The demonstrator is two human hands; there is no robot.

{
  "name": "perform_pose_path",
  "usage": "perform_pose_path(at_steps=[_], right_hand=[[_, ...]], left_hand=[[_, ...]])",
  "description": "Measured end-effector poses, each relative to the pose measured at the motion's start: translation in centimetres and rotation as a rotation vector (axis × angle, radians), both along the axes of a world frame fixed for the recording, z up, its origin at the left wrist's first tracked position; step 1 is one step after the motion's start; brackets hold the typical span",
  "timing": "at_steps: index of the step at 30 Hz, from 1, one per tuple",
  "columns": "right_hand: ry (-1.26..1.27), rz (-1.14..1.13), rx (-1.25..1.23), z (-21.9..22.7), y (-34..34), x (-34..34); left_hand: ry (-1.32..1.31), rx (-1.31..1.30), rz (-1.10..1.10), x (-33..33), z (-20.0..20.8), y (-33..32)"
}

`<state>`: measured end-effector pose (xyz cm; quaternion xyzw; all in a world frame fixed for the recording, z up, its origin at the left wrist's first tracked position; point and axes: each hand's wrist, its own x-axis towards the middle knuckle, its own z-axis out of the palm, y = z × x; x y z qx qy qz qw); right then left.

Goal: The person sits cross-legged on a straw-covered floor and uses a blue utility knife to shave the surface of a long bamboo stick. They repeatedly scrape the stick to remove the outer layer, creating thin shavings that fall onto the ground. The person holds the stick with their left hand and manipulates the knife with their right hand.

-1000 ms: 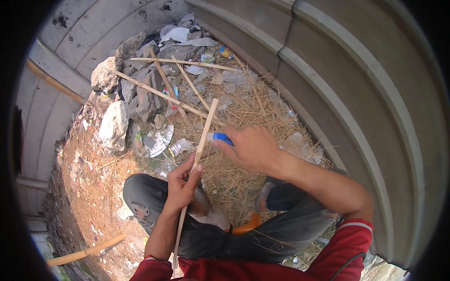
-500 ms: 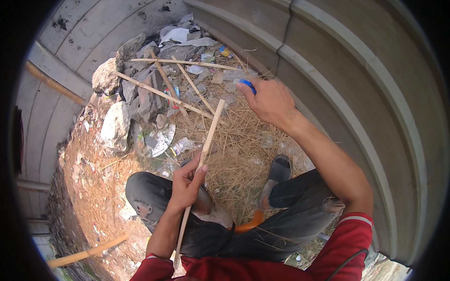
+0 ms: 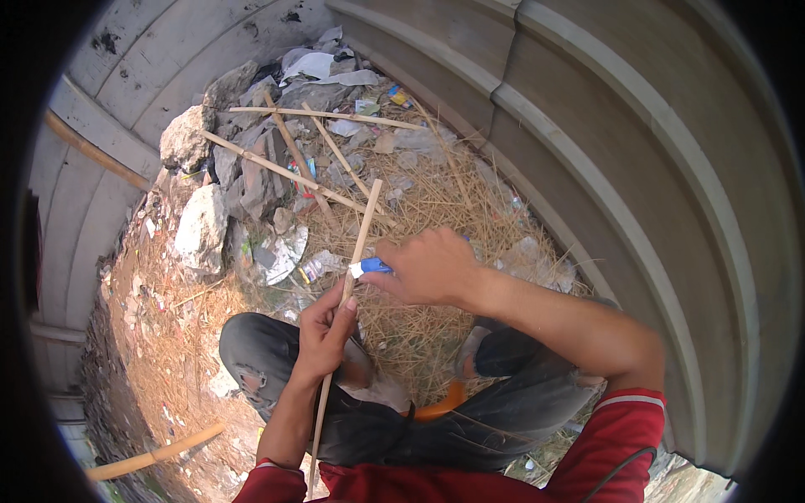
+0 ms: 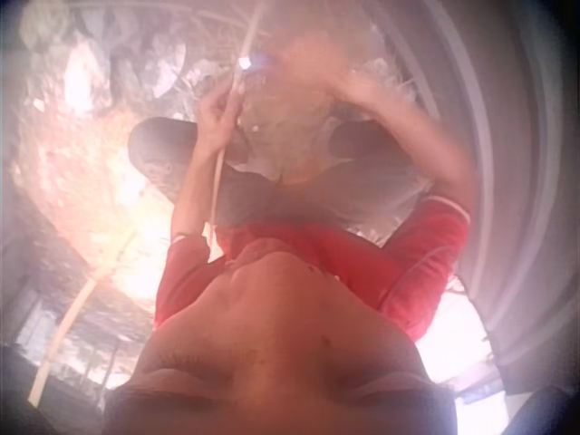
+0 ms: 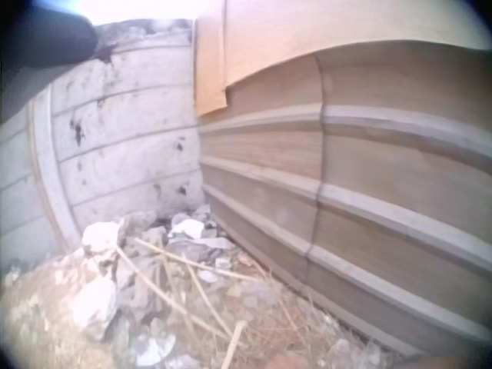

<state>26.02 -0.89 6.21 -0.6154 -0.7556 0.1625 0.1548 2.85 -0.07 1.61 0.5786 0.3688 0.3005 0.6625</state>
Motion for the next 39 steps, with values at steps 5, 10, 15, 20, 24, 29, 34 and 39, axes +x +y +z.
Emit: perform_pose_path(at_steps=[5,10,15,20,24,29,34,39], right_hand=[[0.082,-0.453,0.196,1.5,4.8,8.9],[0.234,-0.337,0.129,1.3,1.9,7.3],[0.121,0.010,0.022,0.4,-1.3,-0.2],[0.022,-0.115,0.107,0.2,1.3,1.2],[0.105,-0.483,0.198,0.6,4.5,10.2],[0.297,-0.413,0.048,1.3,1.8,8.2],[0.182,-0.075,0.059,1.7,-0.4,1.3],[0.039,0.095,0.001,0.8,-1.5,-0.9]], left_hand=[[0.043,-0.036,-0.109,-1.1,-0.4,-0.6],[-0.006,-0.114,-0.107,-0.6,0.0,-0.1],[-0.102,-0.117,-0.100,0.4,0.1,0.2],[-0.076,-0.170,-0.104,-0.5,0.1,0.3],[-0.087,-0.143,-0.210,-0.7,-0.3,-0.2],[-0.146,-0.176,-0.158,-0.5,0.1,0.5],[-0.088,-0.140,-0.189,-0.2,1.4,0.6],[-0.080,-0.197,-0.222,-0.1,1.0,0.6]])
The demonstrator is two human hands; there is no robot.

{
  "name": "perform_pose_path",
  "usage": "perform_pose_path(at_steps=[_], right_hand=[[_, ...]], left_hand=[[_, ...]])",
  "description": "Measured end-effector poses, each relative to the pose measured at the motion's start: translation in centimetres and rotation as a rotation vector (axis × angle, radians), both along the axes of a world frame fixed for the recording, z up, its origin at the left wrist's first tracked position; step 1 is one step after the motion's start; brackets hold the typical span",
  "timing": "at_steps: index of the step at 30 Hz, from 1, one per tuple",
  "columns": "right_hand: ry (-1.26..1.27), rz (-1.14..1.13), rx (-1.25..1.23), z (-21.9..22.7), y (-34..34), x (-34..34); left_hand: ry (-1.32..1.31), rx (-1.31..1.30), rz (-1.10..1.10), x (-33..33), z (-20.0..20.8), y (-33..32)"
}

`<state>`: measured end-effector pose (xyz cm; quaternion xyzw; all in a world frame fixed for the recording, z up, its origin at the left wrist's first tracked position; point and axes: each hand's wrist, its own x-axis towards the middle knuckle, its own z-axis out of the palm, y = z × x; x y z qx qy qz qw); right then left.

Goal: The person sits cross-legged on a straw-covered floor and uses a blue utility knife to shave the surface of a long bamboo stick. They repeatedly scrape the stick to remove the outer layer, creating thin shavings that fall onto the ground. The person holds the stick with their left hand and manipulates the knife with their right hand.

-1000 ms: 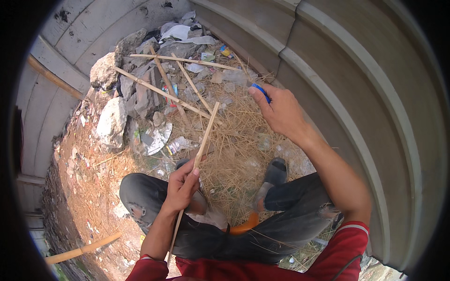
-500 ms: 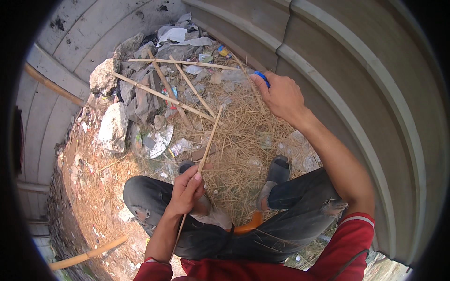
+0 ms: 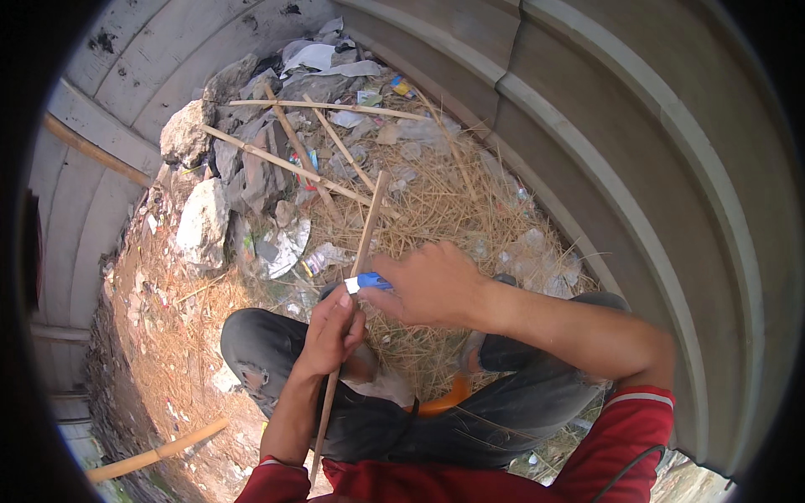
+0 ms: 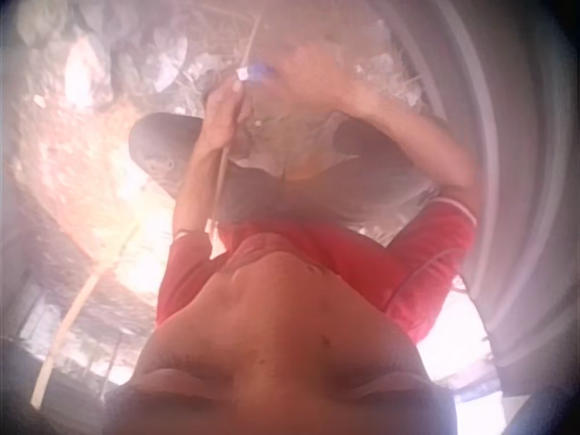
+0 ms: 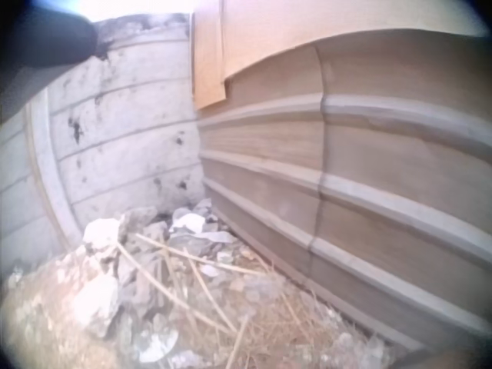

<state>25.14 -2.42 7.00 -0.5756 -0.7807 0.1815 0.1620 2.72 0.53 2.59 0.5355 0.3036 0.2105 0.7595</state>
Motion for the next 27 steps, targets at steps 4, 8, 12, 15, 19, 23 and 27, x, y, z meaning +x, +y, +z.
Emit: perform_pose_path(at_steps=[4,8,12,15,19,23,27], right_hand=[[0.068,-0.510,0.160,0.6,6.1,8.2],[0.259,-0.595,0.177,1.2,5.1,12.2],[0.203,-0.307,0.108,1.8,2.1,6.1],[0.110,-0.116,-0.066,1.2,0.7,2.5],[0.092,-0.227,0.200,-1.4,3.6,5.0],[0.174,-0.594,0.129,0.6,6.5,12.2],[0.251,-0.410,0.106,0.7,4.2,8.7]], left_hand=[[0.062,0.040,-0.069,-1.1,-1.1,-1.2],[0.079,0.099,-0.066,-0.3,-0.7,-1.0],[0.093,0.105,0.048,-0.2,-0.1,-0.4],[0.160,0.206,0.080,0.3,-0.2,-0.6],[0.211,0.285,0.087,0.6,-1.0,-0.6],[0.224,0.333,0.048,0.3,-1.4,-0.9],[0.230,0.300,0.160,-0.1,-1.4,-0.8]])
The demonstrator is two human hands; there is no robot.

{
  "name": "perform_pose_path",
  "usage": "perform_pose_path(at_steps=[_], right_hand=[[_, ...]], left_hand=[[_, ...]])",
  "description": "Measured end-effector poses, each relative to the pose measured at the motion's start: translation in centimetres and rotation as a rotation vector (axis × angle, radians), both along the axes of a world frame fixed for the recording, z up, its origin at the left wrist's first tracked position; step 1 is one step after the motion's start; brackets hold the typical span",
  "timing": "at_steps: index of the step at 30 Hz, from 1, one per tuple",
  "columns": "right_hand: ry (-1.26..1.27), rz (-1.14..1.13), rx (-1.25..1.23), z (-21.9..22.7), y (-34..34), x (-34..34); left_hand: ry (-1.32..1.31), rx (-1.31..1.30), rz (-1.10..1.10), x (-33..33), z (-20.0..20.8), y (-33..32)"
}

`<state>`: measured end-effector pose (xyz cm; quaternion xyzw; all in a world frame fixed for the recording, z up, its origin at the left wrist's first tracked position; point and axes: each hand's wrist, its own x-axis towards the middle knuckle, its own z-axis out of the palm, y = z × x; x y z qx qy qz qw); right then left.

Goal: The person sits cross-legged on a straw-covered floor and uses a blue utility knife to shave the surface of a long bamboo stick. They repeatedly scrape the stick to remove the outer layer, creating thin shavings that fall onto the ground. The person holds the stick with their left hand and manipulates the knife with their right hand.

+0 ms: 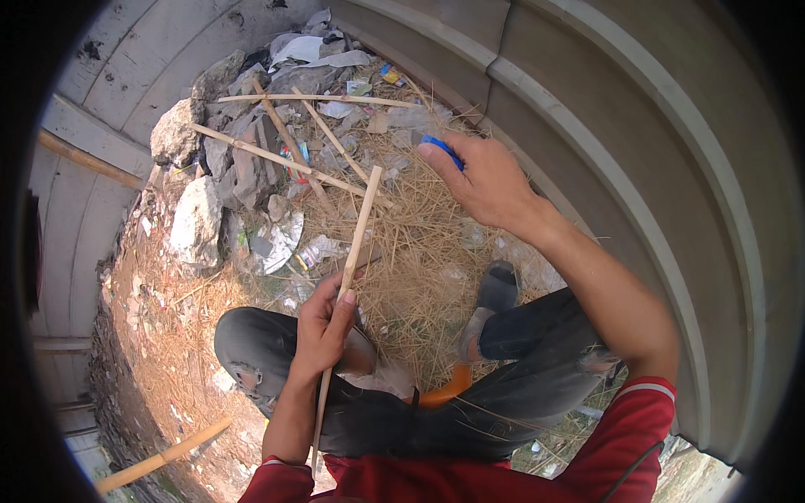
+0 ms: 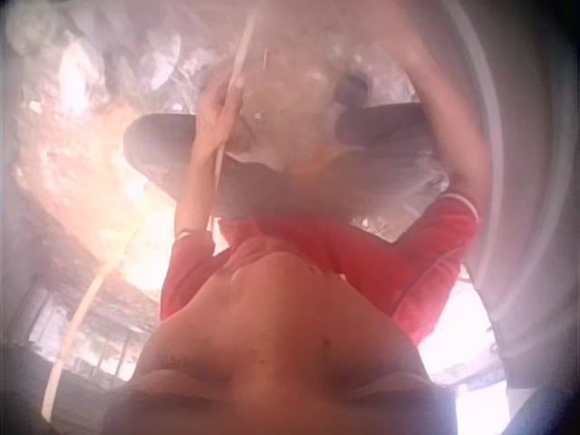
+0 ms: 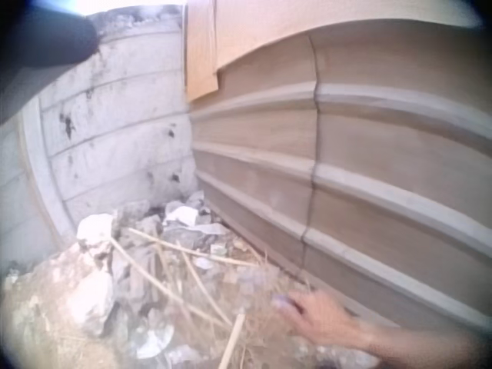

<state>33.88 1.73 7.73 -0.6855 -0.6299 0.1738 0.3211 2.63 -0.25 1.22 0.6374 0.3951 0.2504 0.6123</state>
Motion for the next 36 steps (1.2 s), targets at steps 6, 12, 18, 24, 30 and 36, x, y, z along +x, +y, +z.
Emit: perform_pose_path(at_steps=[6,12,18,24,30,36], right_hand=[[-0.219,0.403,-0.123,-1.7,-2.6,-6.6],[-0.344,0.346,0.106,-2.5,0.5,-5.7],[-0.141,-0.285,0.043,-0.2,5.7,2.3],[-0.070,-0.251,0.146,0.9,1.8,4.3],[-0.065,0.322,-0.009,-0.6,-2.3,-5.9],[-0.088,0.306,-0.045,-2.6,-0.7,-7.3]], left_hand=[[0.042,0.126,0.013,0.4,0.1,0.2],[-0.020,0.150,0.105,2.0,1.1,1.9],[-0.014,0.011,0.016,0.8,1.5,-0.2],[-0.079,0.035,0.033,-0.1,0.0,0.4],[-0.137,0.025,0.092,-0.3,0.0,0.9],[0.019,0.272,0.099,0.4,-0.2,0.8]])
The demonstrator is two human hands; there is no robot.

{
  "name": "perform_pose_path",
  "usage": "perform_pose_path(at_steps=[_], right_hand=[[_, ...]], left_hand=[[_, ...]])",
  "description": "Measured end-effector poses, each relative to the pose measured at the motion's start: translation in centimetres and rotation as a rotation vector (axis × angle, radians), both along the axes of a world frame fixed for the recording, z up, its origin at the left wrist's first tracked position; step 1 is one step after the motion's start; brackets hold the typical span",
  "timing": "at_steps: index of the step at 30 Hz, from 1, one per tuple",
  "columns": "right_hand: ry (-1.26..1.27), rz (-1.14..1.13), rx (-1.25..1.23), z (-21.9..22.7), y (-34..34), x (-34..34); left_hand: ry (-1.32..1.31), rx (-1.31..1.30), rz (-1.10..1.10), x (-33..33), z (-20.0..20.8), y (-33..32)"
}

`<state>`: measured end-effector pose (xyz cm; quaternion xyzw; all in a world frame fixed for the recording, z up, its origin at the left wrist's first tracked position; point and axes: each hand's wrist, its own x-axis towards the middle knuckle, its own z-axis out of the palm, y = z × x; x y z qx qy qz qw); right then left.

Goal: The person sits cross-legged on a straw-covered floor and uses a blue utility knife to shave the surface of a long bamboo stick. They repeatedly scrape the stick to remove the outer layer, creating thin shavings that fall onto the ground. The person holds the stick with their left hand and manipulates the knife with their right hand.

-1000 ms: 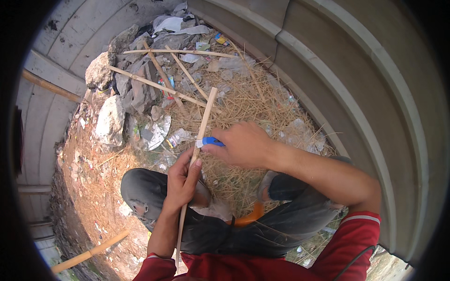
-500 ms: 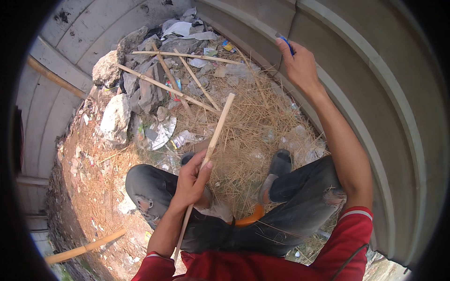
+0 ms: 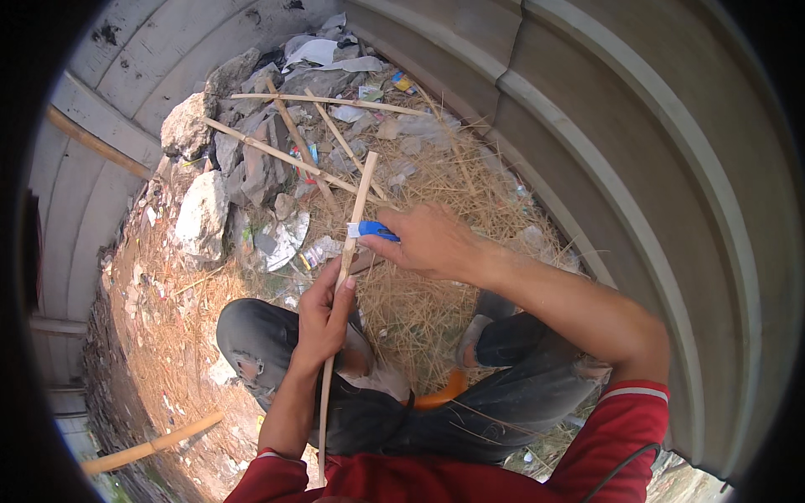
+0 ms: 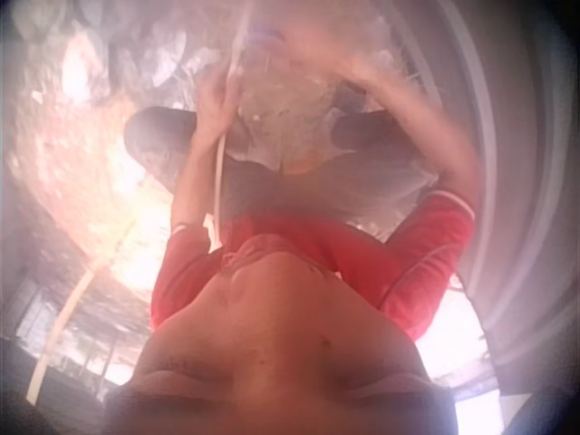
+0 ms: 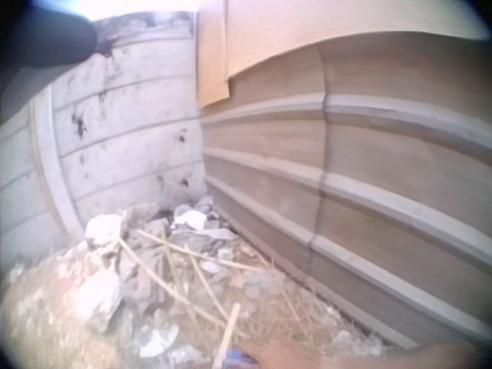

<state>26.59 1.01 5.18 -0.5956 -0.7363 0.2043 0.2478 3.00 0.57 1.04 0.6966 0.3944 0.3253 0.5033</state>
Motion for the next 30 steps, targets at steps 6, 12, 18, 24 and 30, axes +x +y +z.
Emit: perform_pose_path(at_steps=[6,12,18,24,30], right_hand=[[0.153,-0.657,0.144,0.4,5.6,14.3],[0.215,-0.409,0.115,1.1,2.5,10.0],[0.000,0.018,-0.028,1.5,-0.9,1.3],[-0.088,0.011,-0.118,0.6,-0.1,-0.2],[-0.089,-0.225,-0.049,-0.8,2.7,3.1]], left_hand=[[0.046,-0.124,-0.097,-1.2,0.0,-1.2],[-0.136,-0.392,-0.070,-0.8,1.1,-0.2],[-0.267,-0.463,-0.123,0.1,1.7,-0.1],[-0.224,-0.478,-0.100,-0.7,-0.1,-0.1],[-0.228,-0.521,-0.097,0.3,0.0,-0.1]])
